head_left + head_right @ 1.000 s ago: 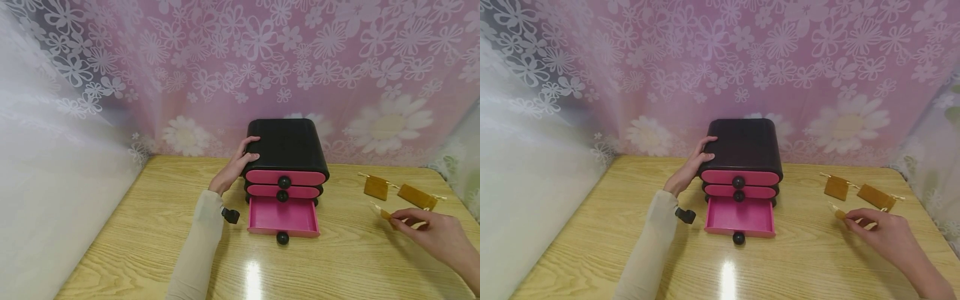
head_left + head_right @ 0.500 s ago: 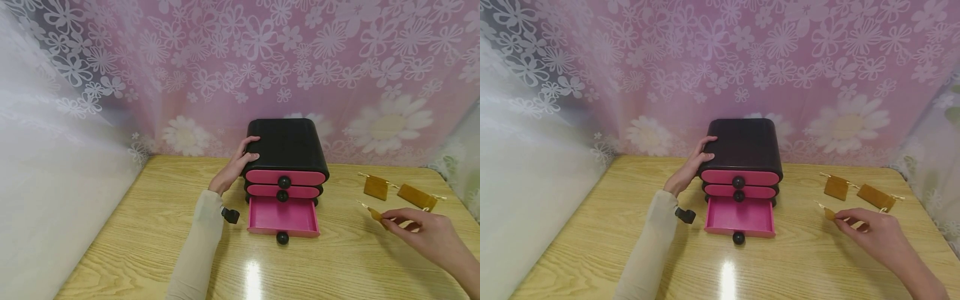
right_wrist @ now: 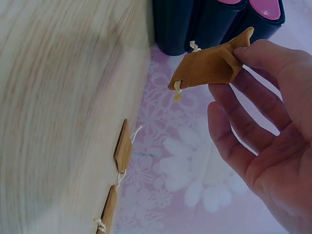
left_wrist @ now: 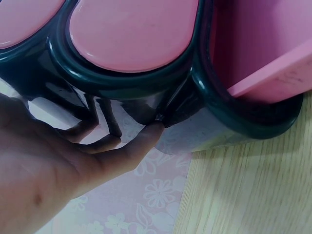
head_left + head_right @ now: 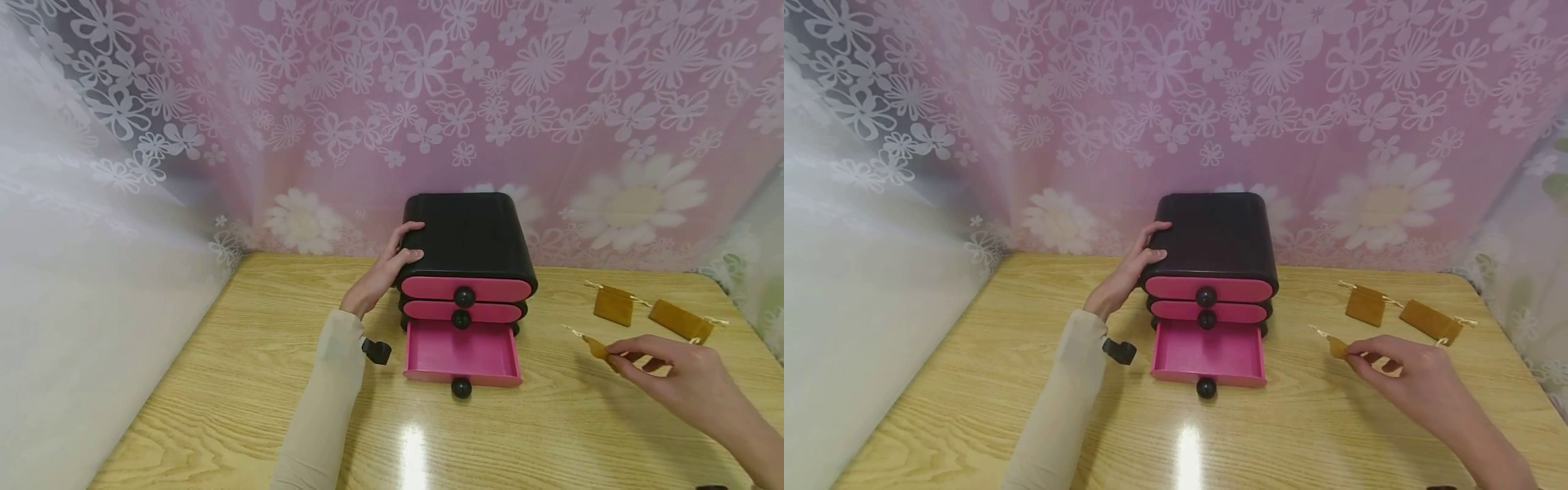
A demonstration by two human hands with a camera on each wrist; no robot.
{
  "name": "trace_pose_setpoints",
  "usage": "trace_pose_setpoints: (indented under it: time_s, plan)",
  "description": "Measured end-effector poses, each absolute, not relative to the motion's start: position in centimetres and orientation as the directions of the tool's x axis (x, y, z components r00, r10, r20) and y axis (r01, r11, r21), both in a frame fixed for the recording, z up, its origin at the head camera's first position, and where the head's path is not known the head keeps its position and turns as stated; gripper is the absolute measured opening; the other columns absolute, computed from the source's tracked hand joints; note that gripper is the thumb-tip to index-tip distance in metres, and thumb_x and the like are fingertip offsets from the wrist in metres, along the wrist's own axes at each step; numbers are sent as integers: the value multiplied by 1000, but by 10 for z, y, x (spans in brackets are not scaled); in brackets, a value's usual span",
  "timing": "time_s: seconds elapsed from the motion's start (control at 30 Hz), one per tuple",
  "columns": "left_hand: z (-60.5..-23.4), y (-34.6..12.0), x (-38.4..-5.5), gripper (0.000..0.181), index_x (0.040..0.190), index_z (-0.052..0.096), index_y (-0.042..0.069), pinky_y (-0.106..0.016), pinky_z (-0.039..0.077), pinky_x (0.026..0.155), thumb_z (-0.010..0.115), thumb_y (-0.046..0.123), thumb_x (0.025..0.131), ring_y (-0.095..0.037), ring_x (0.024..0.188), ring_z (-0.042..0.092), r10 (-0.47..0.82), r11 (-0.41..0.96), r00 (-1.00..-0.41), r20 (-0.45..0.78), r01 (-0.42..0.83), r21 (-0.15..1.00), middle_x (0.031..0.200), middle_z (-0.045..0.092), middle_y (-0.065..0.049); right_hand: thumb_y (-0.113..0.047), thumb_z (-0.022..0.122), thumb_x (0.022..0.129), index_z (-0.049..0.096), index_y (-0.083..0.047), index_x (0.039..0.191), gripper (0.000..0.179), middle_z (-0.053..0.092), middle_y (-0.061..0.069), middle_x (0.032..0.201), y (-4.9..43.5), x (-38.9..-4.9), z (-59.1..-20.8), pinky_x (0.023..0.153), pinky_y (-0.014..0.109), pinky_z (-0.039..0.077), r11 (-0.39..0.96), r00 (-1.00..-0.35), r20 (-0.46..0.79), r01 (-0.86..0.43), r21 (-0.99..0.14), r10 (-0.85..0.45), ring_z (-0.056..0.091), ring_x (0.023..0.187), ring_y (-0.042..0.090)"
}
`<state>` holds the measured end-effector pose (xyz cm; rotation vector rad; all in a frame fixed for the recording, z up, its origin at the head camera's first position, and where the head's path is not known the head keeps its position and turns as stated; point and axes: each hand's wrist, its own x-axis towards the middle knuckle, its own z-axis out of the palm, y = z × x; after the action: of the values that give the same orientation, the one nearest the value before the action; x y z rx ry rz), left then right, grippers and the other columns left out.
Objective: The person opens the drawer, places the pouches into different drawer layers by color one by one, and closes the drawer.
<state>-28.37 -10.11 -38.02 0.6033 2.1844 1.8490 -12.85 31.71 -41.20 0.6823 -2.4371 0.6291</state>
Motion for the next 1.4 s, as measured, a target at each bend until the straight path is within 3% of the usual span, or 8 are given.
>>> trace_pose_setpoints:
  time_s: [0.27, 0.6, 0.8, 0.97, 1.13, 1.27, 1.37, 1.4]
  plan:
    - [-380, -101, -283, 50, 148, 35, 50, -59, 24, 123, 52, 41, 101, -26, 145, 41, 440, 128, -893, 95, 167, 978, 167, 11, 14, 10, 87, 60, 78, -23, 92, 47, 75, -14, 85, 307, -129, -405, 57, 7, 47, 719, -695, 615, -635, -282, -373, 59, 71, -20]
    - [-381, -101, -284, 51, 148, 36, 48, -59, 23, 123, 51, 39, 101, -26, 149, 35, 438, 119, -894, 98, 166, 979, 168, 11, 13, 10, 88, 57, 78, -27, 93, 53, 75, -14, 84, 294, -131, -399, 61, 7, 49, 694, -665, 628, -671, -263, -405, 59, 77, -20]
    - [-380, -101, -284, 52, 150, 35, 45, -59, 24, 123, 51, 38, 101, -27, 146, 40, 444, 114, -890, 98, 164, 980, 168, 10, 12, -9, 90, 72, 78, -30, 94, 33, 76, -14, 84, 290, -132, -396, 63, 8, 50, 671, -642, 635, -698, -251, -430, 61, 78, -18]
    - [-380, -100, -284, 54, 152, 33, 43, -60, 23, 123, 51, 38, 101, -28, 144, 42, 448, 111, -888, 101, 167, 980, 168, 10, 11, 4, 91, 57, 77, -31, 94, 53, 75, -16, 86, 282, -132, -394, 64, 7, 50, 667, -639, 632, -703, -248, -439, 60, 79, -17]
    - [-381, -100, -284, 53, 151, 34, 45, -58, 23, 124, 51, 37, 101, -27, 145, 40, 450, 109, -887, 108, 174, 979, 168, 11, 12, -30, 81, 87, 77, -30, 95, 9, 75, -15, 86, 276, -133, -394, 66, 7, 50, 636, -623, 636, -727, -258, -455, 59, 79, -16]
    - [-381, -100, -284, 52, 150, 34, 46, -57, 25, 123, 50, 36, 102, -25, 147, 39, 450, 108, -886, 109, 175, 979, 168, 11, 13, -47, 64, 98, 76, -30, 96, 21, 75, -16, 87, 271, -134, -394, 66, 8, 50, 604, -599, 648, -754, -258, -470, 60, 79, -15]
    - [-381, -100, -284, 53, 151, 34, 45, -57, 25, 123, 50, 36, 102, -25, 147, 39, 450, 108, -886, 110, 176, 978, 168, 11, 12, -48, 61, 99, 77, -30, 96, 24, 75, -18, 88, 267, -135, -394, 67, 8, 50, 594, -591, 650, -762, -257, -478, 61, 80, -15]
    - [-381, -100, -284, 53, 151, 34, 45, -57, 25, 123, 50, 36, 101, -25, 147, 38, 450, 109, -886, 109, 176, 978, 168, 11, 12, -41, 69, 97, 77, -29, 96, 15, 75, -17, 88, 266, -135, -393, 67, 8, 50, 591, -591, 647, -764, -259, -481, 61, 80, -15]
